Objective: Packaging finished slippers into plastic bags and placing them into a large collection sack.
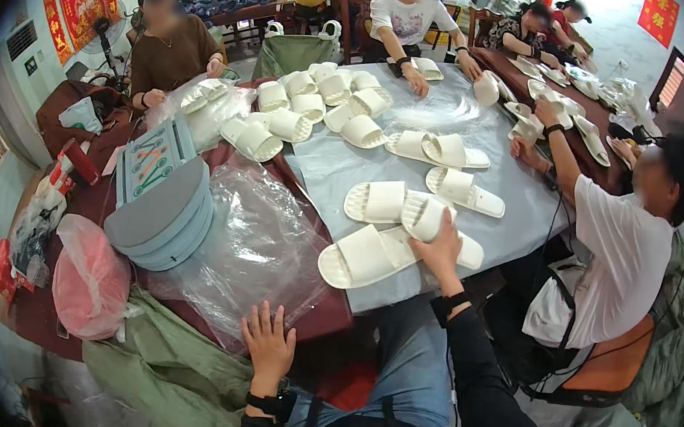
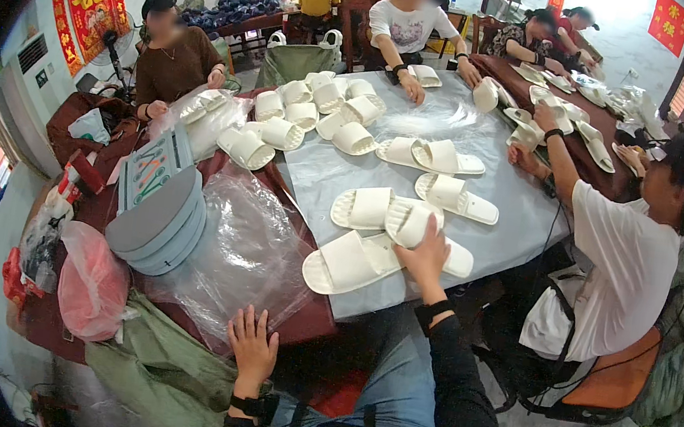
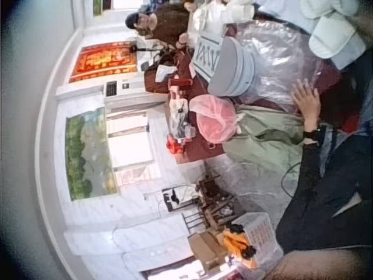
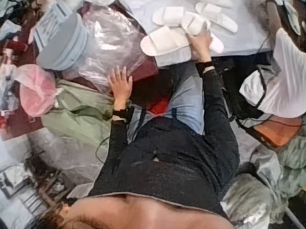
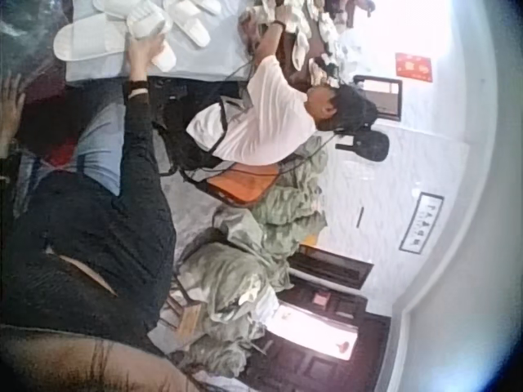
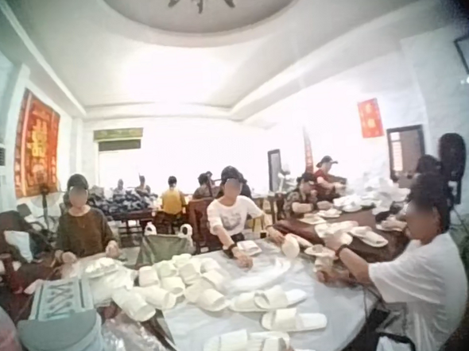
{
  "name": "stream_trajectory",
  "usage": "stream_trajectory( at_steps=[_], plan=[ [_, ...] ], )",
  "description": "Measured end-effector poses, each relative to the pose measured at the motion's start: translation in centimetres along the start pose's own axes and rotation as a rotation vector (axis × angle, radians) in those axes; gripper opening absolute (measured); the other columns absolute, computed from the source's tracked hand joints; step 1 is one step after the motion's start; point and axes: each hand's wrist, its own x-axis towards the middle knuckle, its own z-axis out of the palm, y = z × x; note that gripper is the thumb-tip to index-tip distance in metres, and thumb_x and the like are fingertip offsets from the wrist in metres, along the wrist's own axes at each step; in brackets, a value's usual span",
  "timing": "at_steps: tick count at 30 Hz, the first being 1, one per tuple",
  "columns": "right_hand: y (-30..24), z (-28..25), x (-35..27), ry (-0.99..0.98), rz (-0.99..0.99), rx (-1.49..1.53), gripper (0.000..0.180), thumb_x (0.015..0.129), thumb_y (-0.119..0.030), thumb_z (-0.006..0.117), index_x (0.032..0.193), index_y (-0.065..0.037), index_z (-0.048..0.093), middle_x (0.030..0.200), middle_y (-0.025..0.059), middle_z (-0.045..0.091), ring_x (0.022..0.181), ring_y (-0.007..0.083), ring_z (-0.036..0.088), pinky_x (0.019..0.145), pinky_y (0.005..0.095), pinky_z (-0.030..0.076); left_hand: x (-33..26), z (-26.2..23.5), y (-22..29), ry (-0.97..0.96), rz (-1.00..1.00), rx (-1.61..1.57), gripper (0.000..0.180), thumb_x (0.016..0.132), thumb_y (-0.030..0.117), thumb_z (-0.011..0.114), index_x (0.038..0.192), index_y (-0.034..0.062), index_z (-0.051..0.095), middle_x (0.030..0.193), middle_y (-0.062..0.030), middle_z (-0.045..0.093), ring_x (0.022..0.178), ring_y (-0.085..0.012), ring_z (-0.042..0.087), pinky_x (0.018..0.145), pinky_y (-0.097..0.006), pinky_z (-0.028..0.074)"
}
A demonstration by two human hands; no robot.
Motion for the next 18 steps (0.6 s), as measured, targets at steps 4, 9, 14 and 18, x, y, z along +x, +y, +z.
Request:
stream_trajectory(
  at_steps=[4, 9, 14, 18],
  plan=[
    [-1.5, 1.9, 2.4, -0.108, -0.213, 0.164, 0.105, 0.058, -0.043, 0.077, 0.141, -0.006, 0.024, 0.133, 0.0204, 0.044, 0.124, 0.0343, 0.041, 0.101, 0.0541, 0.027, 0.0, 0.3, 0.1, 0.022, -0.004, 0.019, 0.052, 0.084, 0.032, 0.056, 0.130, 0.0102, 0.044, 0.140, -0.0169, 0.035, 0.130, -0.0390, 0.030, 0.106, -0.057, 0.019],
    [-6.5, 4.7, 2.6, -0.240, -0.306, 0.261, 0.103, 0.061, -0.043, 0.077, 0.141, -0.003, 0.026, 0.130, 0.0224, 0.047, 0.120, 0.0359, 0.046, 0.103, 0.0444, 0.031, -0.1, 0.0, 0.1, 0.016, -0.012, 0.022, 0.051, 0.083, 0.031, 0.057, 0.129, 0.0097, 0.046, 0.139, -0.0168, 0.036, 0.130, -0.0387, 0.030, 0.106, -0.057, 0.020],
    [-8.7, 7.1, 3.2, -0.251, -0.355, 0.236, 0.109, 0.058, -0.043, 0.078, 0.144, -0.011, 0.018, 0.132, 0.0247, 0.041, 0.126, 0.0386, 0.037, 0.105, 0.0525, 0.022, -0.2, 0.4, 0.1, 0.020, -0.010, 0.023, 0.052, 0.083, 0.031, 0.057, 0.129, 0.0100, 0.045, 0.139, -0.0168, 0.036, 0.130, -0.0386, 0.029, 0.106, -0.057, 0.019],
    [-7.9, 7.0, 4.4, -0.178, -0.435, 0.266, 0.108, 0.059, -0.037, 0.079, 0.143, -0.005, 0.020, 0.128, 0.0197, 0.047, 0.119, 0.0379, 0.043, 0.101, 0.0539, 0.027, 0.2, 0.5, 0.5, 0.008, -0.008, 0.006, 0.052, 0.084, 0.033, 0.056, 0.130, 0.0107, 0.045, 0.140, -0.0163, 0.036, 0.131, -0.0382, 0.029, 0.106, -0.057, 0.019]
  ],
)
